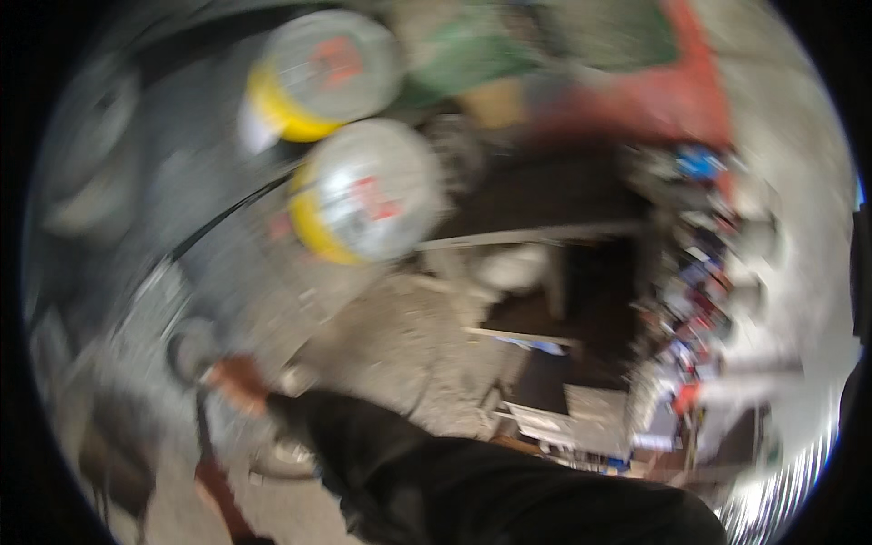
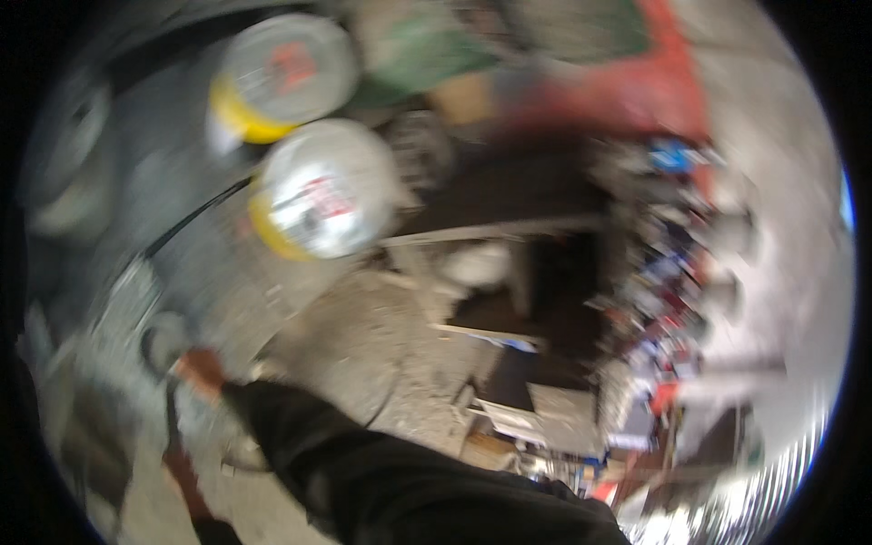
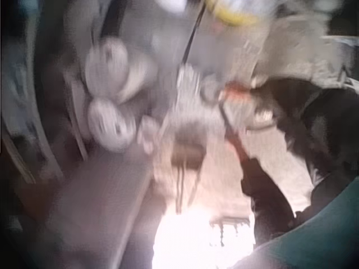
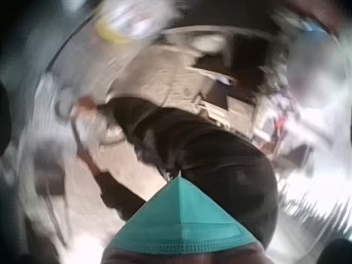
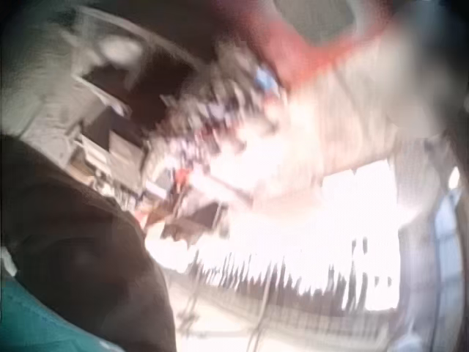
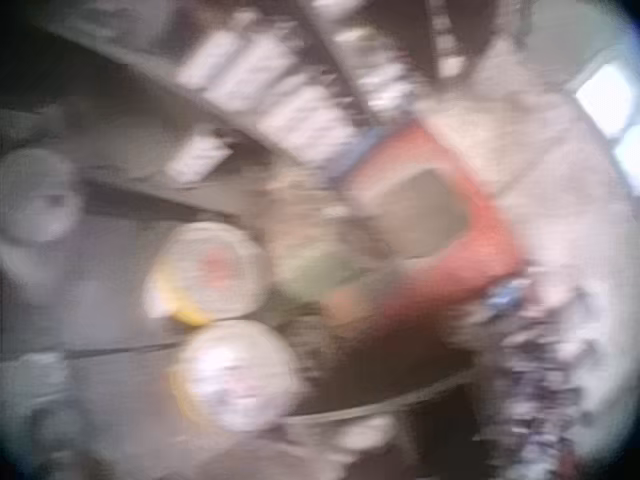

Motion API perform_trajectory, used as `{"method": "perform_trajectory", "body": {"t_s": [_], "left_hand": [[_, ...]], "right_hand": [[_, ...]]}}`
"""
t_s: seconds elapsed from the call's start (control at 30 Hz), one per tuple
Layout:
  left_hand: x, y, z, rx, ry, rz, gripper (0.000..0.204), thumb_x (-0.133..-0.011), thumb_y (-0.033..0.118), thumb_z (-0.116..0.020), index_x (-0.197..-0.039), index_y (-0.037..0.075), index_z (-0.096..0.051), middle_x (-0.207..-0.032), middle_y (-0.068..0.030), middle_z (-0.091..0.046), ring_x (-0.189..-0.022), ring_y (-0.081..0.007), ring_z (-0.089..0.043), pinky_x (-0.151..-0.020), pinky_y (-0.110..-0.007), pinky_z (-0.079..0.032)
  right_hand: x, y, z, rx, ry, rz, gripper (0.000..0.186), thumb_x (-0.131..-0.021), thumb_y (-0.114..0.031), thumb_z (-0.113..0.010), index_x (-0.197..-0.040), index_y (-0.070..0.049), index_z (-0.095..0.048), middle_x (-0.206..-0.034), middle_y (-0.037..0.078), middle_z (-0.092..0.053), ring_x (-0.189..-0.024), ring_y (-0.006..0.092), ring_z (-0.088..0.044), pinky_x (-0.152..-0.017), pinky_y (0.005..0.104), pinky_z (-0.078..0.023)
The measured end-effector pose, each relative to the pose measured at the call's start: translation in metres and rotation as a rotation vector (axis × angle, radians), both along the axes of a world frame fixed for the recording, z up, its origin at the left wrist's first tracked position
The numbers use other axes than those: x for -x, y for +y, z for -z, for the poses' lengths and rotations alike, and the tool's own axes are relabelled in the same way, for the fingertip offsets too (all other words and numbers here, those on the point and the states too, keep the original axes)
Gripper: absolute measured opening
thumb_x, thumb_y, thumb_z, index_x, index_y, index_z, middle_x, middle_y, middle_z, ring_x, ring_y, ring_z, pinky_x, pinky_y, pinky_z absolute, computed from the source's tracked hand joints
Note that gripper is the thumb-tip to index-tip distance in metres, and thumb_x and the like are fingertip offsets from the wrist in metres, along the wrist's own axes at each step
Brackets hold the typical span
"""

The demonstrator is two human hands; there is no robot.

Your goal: The person pours paint from a bucket into a spray gun cup, stirs the paint in a tray with a stick, and wipes the spray gun nozzle with a cloth. The person then walks to a workbench, wipes the nozzle again, and returns to the paint area to continue stirring.

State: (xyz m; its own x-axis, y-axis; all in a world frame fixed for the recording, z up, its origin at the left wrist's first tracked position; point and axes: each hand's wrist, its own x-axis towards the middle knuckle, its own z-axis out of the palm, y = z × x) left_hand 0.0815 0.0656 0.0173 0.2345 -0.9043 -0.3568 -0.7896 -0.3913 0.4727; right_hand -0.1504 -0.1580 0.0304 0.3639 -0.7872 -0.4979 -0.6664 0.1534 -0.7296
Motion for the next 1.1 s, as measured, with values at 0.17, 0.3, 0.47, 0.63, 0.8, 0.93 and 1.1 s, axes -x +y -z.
{"method": "perform_trajectory", "body": {"t_s": [0.17,0.3,0.47,0.63,0.8,0.93,1.1], "left_hand": [[-0.047,0.005,0.108,-0.551,0.247,-0.177,0.031,-0.095,0.033,-0.061,-0.092,0.004,-0.072,-0.070,-0.0167,-0.062,-0.057,-0.0225,-0.056,-0.054,-0.036,-0.049],[-0.057,-0.014,0.072,-0.574,0.422,0.015,0.034,-0.094,0.034,-0.059,-0.107,0.004,-0.069,-0.068,-0.0131,-0.059,-0.052,-0.0208,-0.052,-0.050,-0.034,-0.046],[-0.047,-0.034,0.050,-0.628,0.377,-0.320,0.035,-0.094,0.035,-0.058,-0.108,0.005,-0.069,-0.068,-0.0121,-0.059,-0.045,-0.0184,-0.044,-0.044,-0.033,-0.038],[-0.025,-0.041,0.033,-0.529,0.464,-0.782,0.036,-0.094,0.036,-0.056,-0.109,0.006,-0.070,-0.068,-0.0112,-0.060,-0.038,-0.0161,-0.037,-0.037,-0.032,-0.031],[-0.004,-0.066,-0.059,-0.575,0.612,-0.742,0.033,-0.091,0.034,-0.058,-0.103,0.004,-0.066,-0.073,-0.0096,-0.066,-0.045,-0.0163,-0.050,-0.040,-0.030,-0.038],[0.017,-0.063,-0.089,-0.584,0.447,-0.627,0.021,-0.095,0.022,-0.055,-0.101,0.006,-0.066,-0.073,-0.0110,-0.069,-0.056,-0.0216,-0.061,-0.052,-0.033,-0.047],[0.042,-0.052,-0.085,-0.445,0.351,-0.563,0.033,-0.092,0.033,-0.061,-0.082,0.001,-0.065,-0.065,-0.0150,-0.065,-0.063,-0.0304,-0.065,-0.061,-0.040,-0.049]], "right_hand": [[-0.004,-0.005,-0.068,0.390,0.287,0.312,0.015,-0.078,-0.012,-0.061,-0.067,-0.002,-0.061,-0.064,0.021,-0.058,-0.067,0.0399,-0.063,-0.058,0.0513,-0.047],[0.003,0.012,-0.104,0.205,0.337,0.492,0.010,-0.079,-0.011,-0.061,-0.076,-0.001,-0.063,-0.072,0.022,-0.061,-0.070,0.0419,-0.063,-0.062,0.0506,-0.050],[0.007,0.023,-0.101,0.107,0.216,0.546,0.020,-0.083,-0.008,-0.058,-0.101,0.001,-0.057,-0.085,0.024,-0.063,-0.077,0.0436,-0.064,-0.064,0.0523,-0.049],[-0.001,0.022,-0.092,-0.099,0.148,0.474,0.040,-0.085,-0.006,-0.055,-0.123,0.001,-0.045,-0.091,0.027,-0.063,-0.084,0.0468,-0.062,-0.067,0.0551,-0.048],[0.004,0.066,0.024,0.113,-0.033,0.306,0.046,-0.084,-0.009,-0.056,-0.130,-0.007,-0.053,-0.111,0.019,-0.064,-0.106,0.0384,-0.058,-0.091,0.0541,-0.042],[0.021,0.015,0.006,0.232,0.142,0.105,0.027,-0.098,-0.028,-0.052,-0.116,-0.011,-0.064,-0.084,0.012,-0.067,-0.070,0.0248,-0.063,-0.063,0.0395,-0.051],[0.020,-0.021,0.015,0.238,0.419,-0.118,0.034,-0.099,-0.033,-0.052,-0.128,-0.019,-0.063,-0.085,0.018,-0.066,-0.071,0.0338,-0.065,-0.062,0.0454,-0.050]]}}
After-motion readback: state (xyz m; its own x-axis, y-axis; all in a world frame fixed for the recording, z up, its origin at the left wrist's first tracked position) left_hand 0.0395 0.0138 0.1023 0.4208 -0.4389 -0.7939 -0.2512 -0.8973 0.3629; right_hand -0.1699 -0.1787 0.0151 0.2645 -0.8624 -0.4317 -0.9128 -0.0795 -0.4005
